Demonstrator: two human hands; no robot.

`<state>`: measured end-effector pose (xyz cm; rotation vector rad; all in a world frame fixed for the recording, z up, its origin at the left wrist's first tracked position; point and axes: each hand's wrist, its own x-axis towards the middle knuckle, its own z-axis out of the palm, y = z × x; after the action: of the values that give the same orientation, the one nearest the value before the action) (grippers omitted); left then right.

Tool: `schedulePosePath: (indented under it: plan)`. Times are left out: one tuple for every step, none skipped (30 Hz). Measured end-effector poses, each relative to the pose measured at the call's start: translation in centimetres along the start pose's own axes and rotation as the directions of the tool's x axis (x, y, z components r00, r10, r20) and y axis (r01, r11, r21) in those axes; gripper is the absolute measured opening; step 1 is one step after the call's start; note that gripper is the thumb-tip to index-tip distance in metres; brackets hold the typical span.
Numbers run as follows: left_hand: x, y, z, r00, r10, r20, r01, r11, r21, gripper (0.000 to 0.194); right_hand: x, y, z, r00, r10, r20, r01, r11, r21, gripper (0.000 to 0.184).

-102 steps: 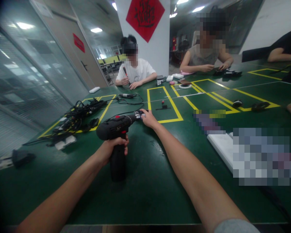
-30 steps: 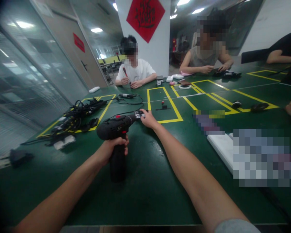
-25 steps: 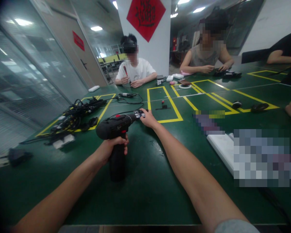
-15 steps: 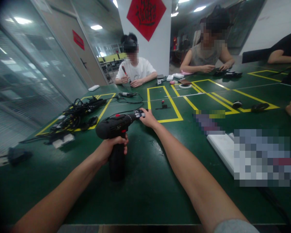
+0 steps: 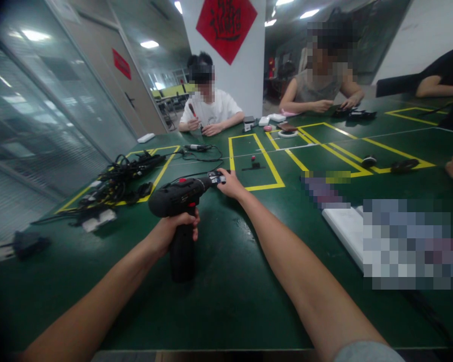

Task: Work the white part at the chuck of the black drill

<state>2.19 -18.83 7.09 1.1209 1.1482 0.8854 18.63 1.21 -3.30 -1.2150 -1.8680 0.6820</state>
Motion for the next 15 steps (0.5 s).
schedulePosePath:
  plan:
    - [-0.02, 0.04, 0.03, 1.0, -0.002, -0.001, 0.002, 1.0, 0.001, 0.018, 0.0, 0.05, 0.0, 1.0, -0.004, 0.003, 0.004, 1.0, 0.001, 0.067]
    - [-0.03, 0.08, 0.06, 1.0, -0.005, -0.002, 0.005, 1.0, 0.0, 0.018, -0.01, 0.1, 0.0, 1.0, -0.009, 0.005, 0.009, 1.0, 0.002, 0.068]
    - [-0.05, 0.12, 0.09, 1.0, -0.007, 0.0, 0.007, 1.0, 0.001, 0.018, -0.01, 0.15, 0.01, 1.0, -0.015, 0.006, 0.015, 1.0, 0.001, 0.069]
    - [-0.06, 0.15, 0.11, 1.0, -0.008, 0.0, 0.008, 1.0, 0.001, 0.018, -0.01, 0.19, 0.02, 1.0, -0.02, 0.006, 0.02, 1.0, -0.003, 0.07]
    - [-0.07, 0.17, 0.12, 1.0, -0.007, 0.002, 0.007, 1.0, 0.001, 0.017, -0.01, 0.22, 0.03, 1.0, -0.024, 0.006, 0.024, 1.0, -0.007, 0.071]
    - [-0.07, 0.19, 0.13, 1.0, -0.004, 0.001, 0.004, 1.0, 0.001, 0.017, -0.01, 0.23, 0.05, 1.0, -0.026, 0.005, 0.026, 1.0, -0.009, 0.071]
    - [-0.08, 0.21, 0.14, 1.0, -0.002, -0.001, 0.002, 1.0, 0.0, 0.017, -0.01, 0.22, 0.07, 1.0, -0.025, 0.002, 0.025, 1.0, -0.01, 0.071]
    - [-0.09, 0.23, 0.15, 1.0, -0.002, -0.002, 0.002, 1.0, -0.001, 0.017, 0.0, 0.2, 0.08, 1.0, -0.021, 0.0, 0.021, 1.0, -0.008, 0.07]
    - [-0.09, 0.24, 0.15, 1.0, -0.003, -0.003, 0.003, 1.0, -0.001, 0.017, 0.01, 0.16, 0.1, 1.0, -0.014, -0.003, 0.014, 1.0, -0.004, 0.068]
    - [-0.09, 0.24, 0.15, 1.0, -0.004, -0.004, 0.004, 1.0, -0.002, 0.017, 0.03, 0.11, 0.12, 1.0, -0.005, -0.006, 0.005, 1.0, 0.003, 0.065]
    - [-0.09, 0.23, 0.14, 1.0, -0.004, -0.004, 0.004, 1.0, -0.001, 0.017, 0.05, 0.06, 0.14, 1.0, 0.004, -0.009, -0.004, 1.0, 0.009, 0.061]
    - [-0.09, 0.23, 0.12, 1.0, -0.003, -0.006, 0.003, 1.0, -0.001, 0.017, 0.07, 0.0, 0.15, 1.0, 0.013, -0.009, -0.013, 1.0, 0.015, 0.057]
    - [-0.09, 0.22, 0.11, 1.0, -0.003, -0.008, 0.003, 1.0, -0.002, 0.018, 0.09, -0.05, 0.17, 1.0, 0.022, -0.009, -0.022, 1.0, 0.021, 0.054]
    - [-0.08, 0.21, 0.09, 1.0, -0.003, -0.011, 0.003, 1.0, -0.002, 0.018, 0.11, -0.09, 0.18, 1.0, 0.029, -0.009, -0.029, 0.999, 0.026, 0.051]
    - [-0.08, 0.21, 0.08, 1.0, -0.002, -0.013, 0.002, 1.0, -0.002, 0.018, 0.12, -0.13, 0.19, 0.999, 0.035, -0.008, -0.034, 0.999, 0.03, 0.05]
